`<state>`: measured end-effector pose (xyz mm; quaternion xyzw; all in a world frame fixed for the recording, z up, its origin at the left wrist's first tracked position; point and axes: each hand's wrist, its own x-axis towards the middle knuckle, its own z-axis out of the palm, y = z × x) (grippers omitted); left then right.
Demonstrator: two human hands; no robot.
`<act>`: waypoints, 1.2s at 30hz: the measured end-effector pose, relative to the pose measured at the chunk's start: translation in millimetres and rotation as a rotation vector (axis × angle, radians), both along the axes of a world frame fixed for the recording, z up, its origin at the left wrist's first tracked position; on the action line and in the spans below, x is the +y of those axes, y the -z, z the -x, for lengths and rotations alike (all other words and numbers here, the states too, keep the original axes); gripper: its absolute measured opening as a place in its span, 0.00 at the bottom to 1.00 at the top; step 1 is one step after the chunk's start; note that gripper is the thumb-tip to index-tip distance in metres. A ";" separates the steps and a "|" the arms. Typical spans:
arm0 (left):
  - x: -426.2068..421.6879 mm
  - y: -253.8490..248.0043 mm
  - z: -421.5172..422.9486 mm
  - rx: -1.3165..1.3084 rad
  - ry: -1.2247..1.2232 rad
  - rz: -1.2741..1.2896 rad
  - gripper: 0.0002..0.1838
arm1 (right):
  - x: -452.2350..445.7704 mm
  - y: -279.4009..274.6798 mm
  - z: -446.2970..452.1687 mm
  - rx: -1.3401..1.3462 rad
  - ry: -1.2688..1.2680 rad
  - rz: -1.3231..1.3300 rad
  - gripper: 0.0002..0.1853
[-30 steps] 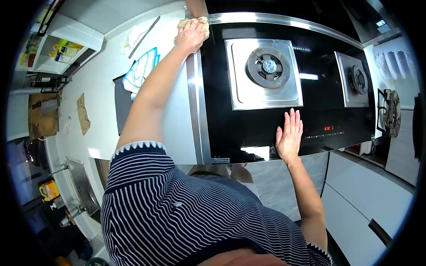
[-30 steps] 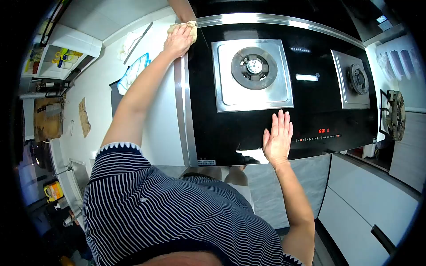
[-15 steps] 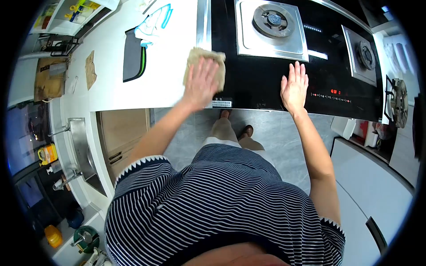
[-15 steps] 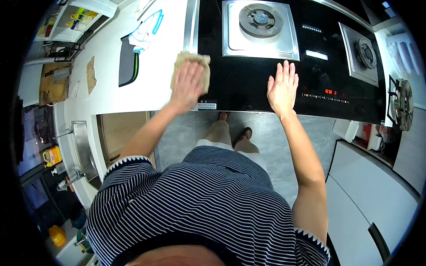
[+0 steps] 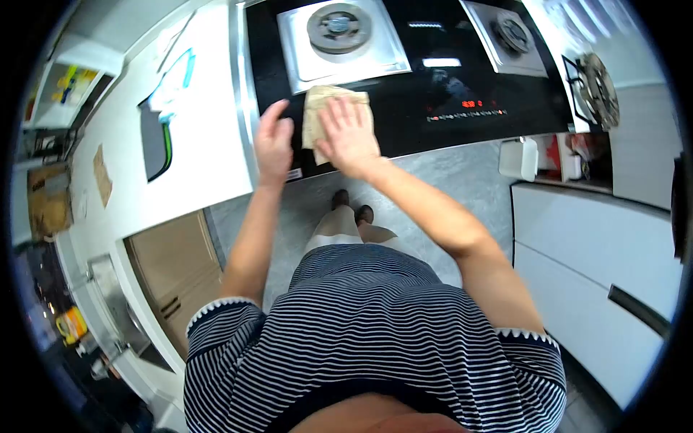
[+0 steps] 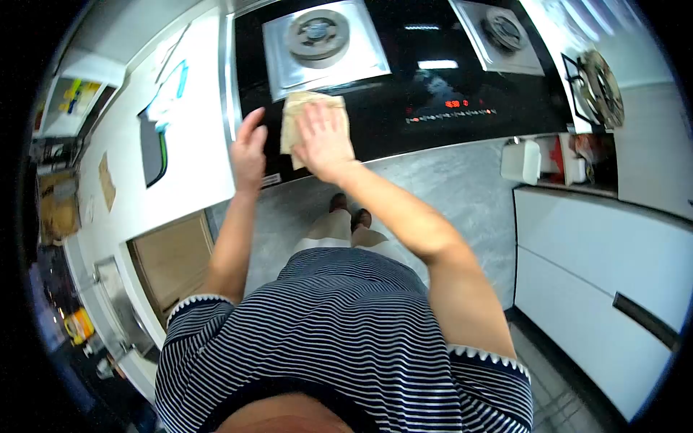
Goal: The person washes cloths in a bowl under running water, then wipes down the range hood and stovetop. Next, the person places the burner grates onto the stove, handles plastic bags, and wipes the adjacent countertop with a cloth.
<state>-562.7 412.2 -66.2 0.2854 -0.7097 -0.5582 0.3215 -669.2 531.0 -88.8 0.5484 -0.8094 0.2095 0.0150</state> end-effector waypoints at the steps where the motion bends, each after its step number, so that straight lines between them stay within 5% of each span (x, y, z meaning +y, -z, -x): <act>1: -11.2 4.7 -8.4 -0.046 -0.018 0.175 0.15 | 2.4 3.5 -2.4 0.037 -0.006 0.006 0.30; 5: -11.1 -4.5 -11.3 -0.227 -0.013 0.457 0.11 | 71.9 8.8 42.8 -0.019 -0.062 -0.132 0.32; 7: -8.2 -2.9 -12.2 -0.275 0.041 0.545 0.11 | 140.9 13.5 122.9 0.306 0.222 -0.357 0.33; 11: -1.9 5.0 -16.2 -0.318 0.084 0.651 0.10 | 260.4 15.1 279.2 0.131 0.878 -0.334 0.33; 13: 5.4 3.6 -13.9 -0.328 0.094 0.695 0.10 | 240.2 29.3 277.0 0.344 0.718 -0.520 0.33; 14: 8.5 5.5 -12.2 -0.332 0.081 0.709 0.10 | 202.7 32.7 237.9 0.619 0.555 -0.384 0.32; 15: 13.0 4.4 -9.7 -0.384 0.064 0.724 0.10 | 156.7 3.1 186.8 0.567 0.364 -0.515 0.30; 16: 16.4 5.3 -5.9 -0.408 0.062 0.734 0.10 | 126.6 20.1 153.2 0.266 0.144 -0.241 0.30; 19: 21.5 11.7 7.1 -0.471 0.016 0.779 0.11 | 67.0 -4.2 74.2 -0.063 -0.160 -0.124 0.33; 22: 31.1 20.1 15.3 -0.544 -0.044 0.832 0.13 | 121.8 -3.7 163.6 -0.006 -0.091 -0.306 0.33; 23: 38.4 22.0 18.4 -0.588 -0.082 0.840 0.15 | 161.3 10.4 207.7 0.269 0.105 -0.273 0.34; 25: 54.5 24.2 26.9 -0.683 -0.192 0.858 0.16 | 251.8 18.6 311.5 0.348 0.325 -0.275 0.33; 28: 72.4 37.4 36.6 -0.786 -0.322 0.882 0.19 | 353.6 19.8 416.5 0.082 0.783 -0.343 0.31; 34: 72.0 43.8 41.1 -0.876 -0.385 0.950 0.21 | 370.6 13.7 391.8 0.162 0.362 -0.363 0.31; 36: 78.1 37.7 46.9 -0.894 -0.381 0.918 0.21 | 363.1 18.7 445.3 0.183 0.414 -0.350 0.31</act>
